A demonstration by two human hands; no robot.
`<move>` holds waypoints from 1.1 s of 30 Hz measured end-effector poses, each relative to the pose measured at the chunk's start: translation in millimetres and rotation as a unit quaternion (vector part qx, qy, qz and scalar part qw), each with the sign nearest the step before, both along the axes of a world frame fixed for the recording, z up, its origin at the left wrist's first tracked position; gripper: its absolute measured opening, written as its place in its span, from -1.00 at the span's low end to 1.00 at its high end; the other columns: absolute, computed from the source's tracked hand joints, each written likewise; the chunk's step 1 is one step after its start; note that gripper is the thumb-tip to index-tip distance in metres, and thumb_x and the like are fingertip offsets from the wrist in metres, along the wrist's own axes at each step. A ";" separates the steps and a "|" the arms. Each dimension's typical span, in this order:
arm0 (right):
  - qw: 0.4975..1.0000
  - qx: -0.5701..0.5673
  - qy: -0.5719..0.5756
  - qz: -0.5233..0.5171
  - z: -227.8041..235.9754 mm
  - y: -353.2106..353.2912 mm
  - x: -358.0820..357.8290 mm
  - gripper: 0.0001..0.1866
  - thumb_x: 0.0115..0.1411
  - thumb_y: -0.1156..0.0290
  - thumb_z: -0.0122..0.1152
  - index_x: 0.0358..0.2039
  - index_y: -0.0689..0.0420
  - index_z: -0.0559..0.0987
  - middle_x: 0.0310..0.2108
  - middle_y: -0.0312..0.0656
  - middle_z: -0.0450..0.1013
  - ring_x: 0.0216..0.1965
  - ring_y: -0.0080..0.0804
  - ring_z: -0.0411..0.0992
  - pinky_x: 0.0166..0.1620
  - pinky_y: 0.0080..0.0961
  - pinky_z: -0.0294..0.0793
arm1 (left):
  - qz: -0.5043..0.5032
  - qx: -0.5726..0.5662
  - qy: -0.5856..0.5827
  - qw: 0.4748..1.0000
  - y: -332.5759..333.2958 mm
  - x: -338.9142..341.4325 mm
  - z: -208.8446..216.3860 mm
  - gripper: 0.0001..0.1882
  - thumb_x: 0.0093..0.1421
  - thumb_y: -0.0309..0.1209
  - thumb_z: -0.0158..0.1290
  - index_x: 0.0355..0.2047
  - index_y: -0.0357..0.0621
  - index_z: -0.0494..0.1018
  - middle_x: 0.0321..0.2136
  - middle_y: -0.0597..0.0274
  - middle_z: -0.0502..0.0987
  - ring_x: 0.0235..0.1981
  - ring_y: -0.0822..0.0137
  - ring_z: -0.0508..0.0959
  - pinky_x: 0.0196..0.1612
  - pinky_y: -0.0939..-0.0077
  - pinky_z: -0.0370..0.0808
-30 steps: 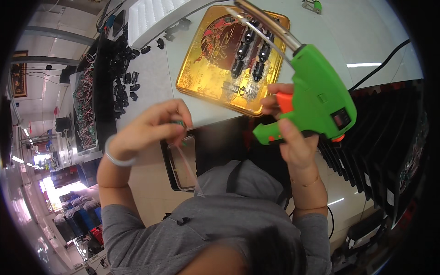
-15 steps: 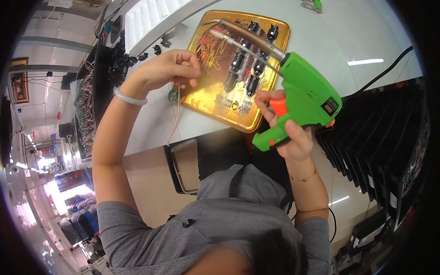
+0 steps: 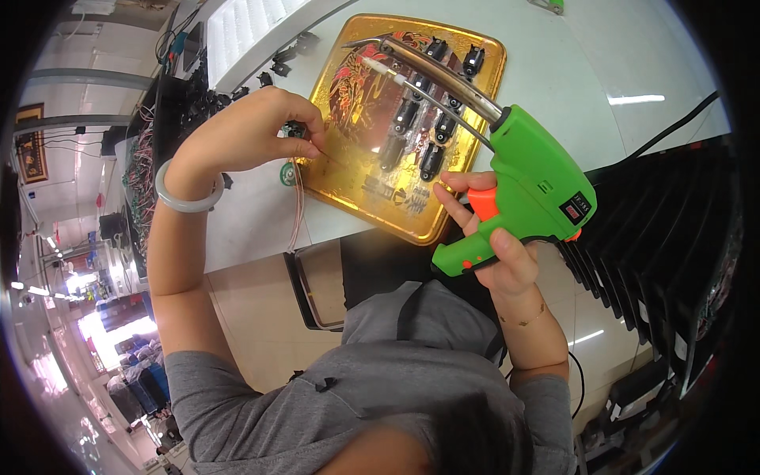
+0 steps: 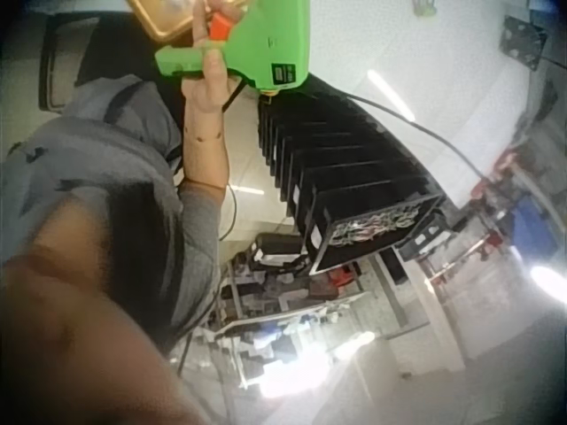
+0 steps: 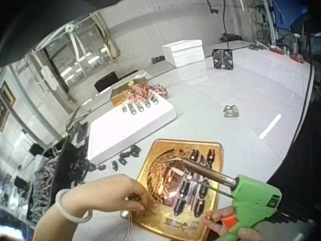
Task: Using a soldering iron to attach wires to small printed circuit boards on a factory workbench.
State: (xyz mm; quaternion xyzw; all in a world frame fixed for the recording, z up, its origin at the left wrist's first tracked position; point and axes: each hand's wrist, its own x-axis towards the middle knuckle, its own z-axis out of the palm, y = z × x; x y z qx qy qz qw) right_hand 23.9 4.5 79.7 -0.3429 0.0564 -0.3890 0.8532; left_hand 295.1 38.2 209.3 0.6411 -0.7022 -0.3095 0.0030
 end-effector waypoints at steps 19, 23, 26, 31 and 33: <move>0.997 -0.018 0.046 -0.052 -1.9 -0.1 -26.2 -0.40 0.00 0.19 0.05 -0.01 0.25 0.19 -0.09 0.00 0.21 0.01 -0.17 0.18 0.05 -0.04 0.19 | 0.203 -0.169 0.242 0.934 16.4 -68.3 -63.8 -0.90 0.04 -0.47 -0.03 -0.49 -0.23 0.30 -0.65 0.14 0.39 -0.61 0.26 0.42 -0.50 0.45 0.33; 0.987 -0.089 0.096 -0.095 6.8 -5.8 -62.9 -0.38 0.02 0.05 -0.01 -0.08 0.32 0.25 -0.16 0.02 0.22 -0.09 -0.24 0.21 -0.04 -0.26 0.31 | 0.249 -0.251 0.224 0.908 24.6 -88.2 -73.6 -0.91 0.03 -0.49 -0.02 -0.51 -0.23 0.32 -0.66 0.13 0.42 -0.63 0.20 0.45 -0.55 0.45 0.34; 0.969 -0.101 0.186 -0.126 11.2 -2.5 -83.3 -0.31 -0.06 -0.05 0.07 -0.10 0.31 0.30 -0.24 0.07 0.29 -0.17 -0.20 0.29 -0.21 -0.33 0.41 | 0.240 -0.282 0.212 0.904 27.3 -95.0 -73.7 -0.91 0.01 -0.50 0.00 -0.53 -0.24 0.33 -0.69 0.14 0.43 -0.66 0.22 0.47 -0.59 0.47 0.35; 0.946 -0.136 0.270 -0.114 11.8 9.3 -95.3 -0.34 -0.08 -0.12 0.03 -0.25 0.30 0.35 -0.38 -0.04 0.30 -0.33 -0.34 0.28 -0.34 -0.51 0.35 | 0.260 -0.293 0.180 0.902 24.6 -100.6 -74.7 -0.90 -0.05 -0.49 0.04 -0.60 -0.23 0.34 -0.75 0.18 0.42 -0.71 0.27 0.45 -0.62 0.47 0.35; 0.947 -0.142 0.275 -0.091 8.8 12.7 -94.4 -0.36 -0.04 -0.11 -0.03 -0.23 0.28 0.32 -0.38 -0.07 0.27 -0.33 -0.39 0.25 -0.30 -0.53 0.30 | 0.268 -0.292 0.176 0.901 24.1 -101.9 -75.9 -0.89 -0.07 -0.49 0.05 -0.63 -0.22 0.34 -0.76 0.20 0.41 -0.72 0.27 0.45 -0.63 0.47 0.35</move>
